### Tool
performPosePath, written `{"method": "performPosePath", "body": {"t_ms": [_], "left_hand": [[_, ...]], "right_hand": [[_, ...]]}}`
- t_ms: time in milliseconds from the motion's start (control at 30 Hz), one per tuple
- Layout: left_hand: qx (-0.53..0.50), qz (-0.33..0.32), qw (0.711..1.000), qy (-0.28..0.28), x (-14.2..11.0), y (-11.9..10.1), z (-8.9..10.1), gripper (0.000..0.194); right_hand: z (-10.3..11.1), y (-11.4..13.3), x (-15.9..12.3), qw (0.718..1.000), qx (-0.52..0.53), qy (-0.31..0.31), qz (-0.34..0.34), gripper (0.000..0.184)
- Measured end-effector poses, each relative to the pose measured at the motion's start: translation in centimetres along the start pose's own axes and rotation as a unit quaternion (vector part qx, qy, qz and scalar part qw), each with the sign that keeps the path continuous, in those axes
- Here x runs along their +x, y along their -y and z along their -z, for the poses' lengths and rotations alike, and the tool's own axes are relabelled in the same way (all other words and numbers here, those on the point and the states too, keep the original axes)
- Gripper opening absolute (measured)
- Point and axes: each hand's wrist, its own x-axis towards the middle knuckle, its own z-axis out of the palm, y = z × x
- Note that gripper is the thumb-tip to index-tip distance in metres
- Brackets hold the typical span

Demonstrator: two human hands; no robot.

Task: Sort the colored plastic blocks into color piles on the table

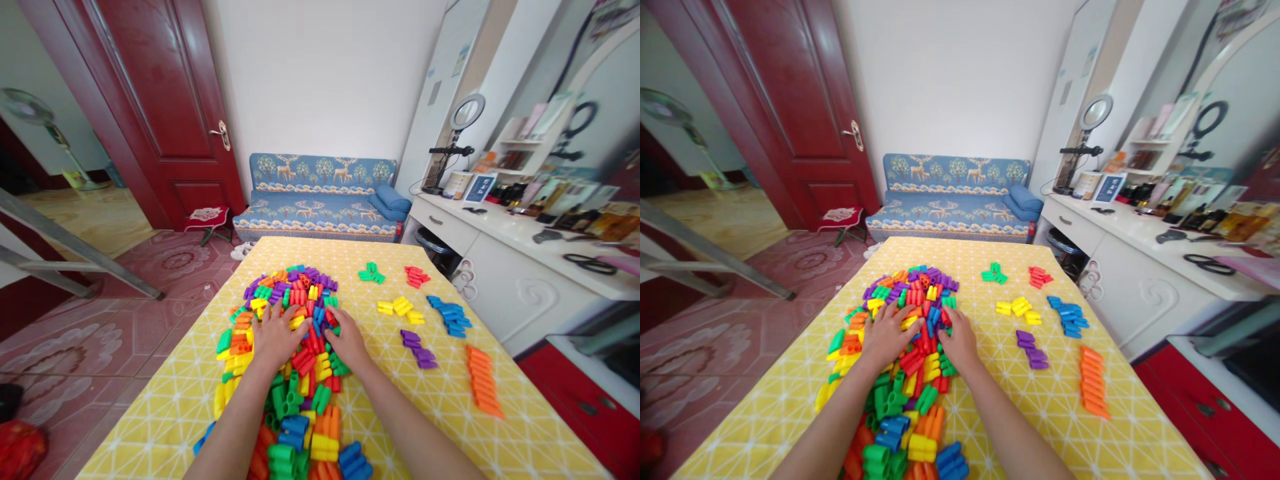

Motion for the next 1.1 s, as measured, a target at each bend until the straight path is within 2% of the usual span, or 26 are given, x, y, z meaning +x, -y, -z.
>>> {"method": "performPosePath", "body": {"t_ms": [200, 467, 700, 867, 1000, 1100], "left_hand": [[-0.007, -0.005, 1.0, -0.006, 0.1, 0.2, -0.3, 0.06], [-0.012, -0.011, 1.0, -0.015, 0.1, 0.3, -0.5, 0.059], [-0.008, -0.012, 1.0, -0.01, 0.2, 0.4, -0.6, 0.062], [-0.009, -0.016, 1.0, -0.02, 0.3, 0.5, -0.8, 0.06], [-0.009, -0.015, 1.0, -0.015, 0.3, 0.4, -0.7, 0.06], [-0.01, -0.013, 1.0, -0.014, 0.2, 0.4, -0.6, 0.06]], "right_hand": [[-0.6, -0.6, 0.6, 0.993, 0.087, -0.068, -0.05, 0.023], [0.5, -2.1, 0.3, 0.981, 0.16, -0.079, -0.08, 0.034], [4.9, -3.4, 1.7, 0.972, 0.199, -0.07, -0.098, 0.035], [6.9, -4.2, 1.2, 0.969, 0.205, -0.075, -0.112, 0.036], [9.2, -5.4, 1.7, 0.965, 0.189, -0.128, -0.13, 0.046], [12.2, -7.3, 4.1, 0.958, 0.157, -0.188, -0.149, 0.05]]}}
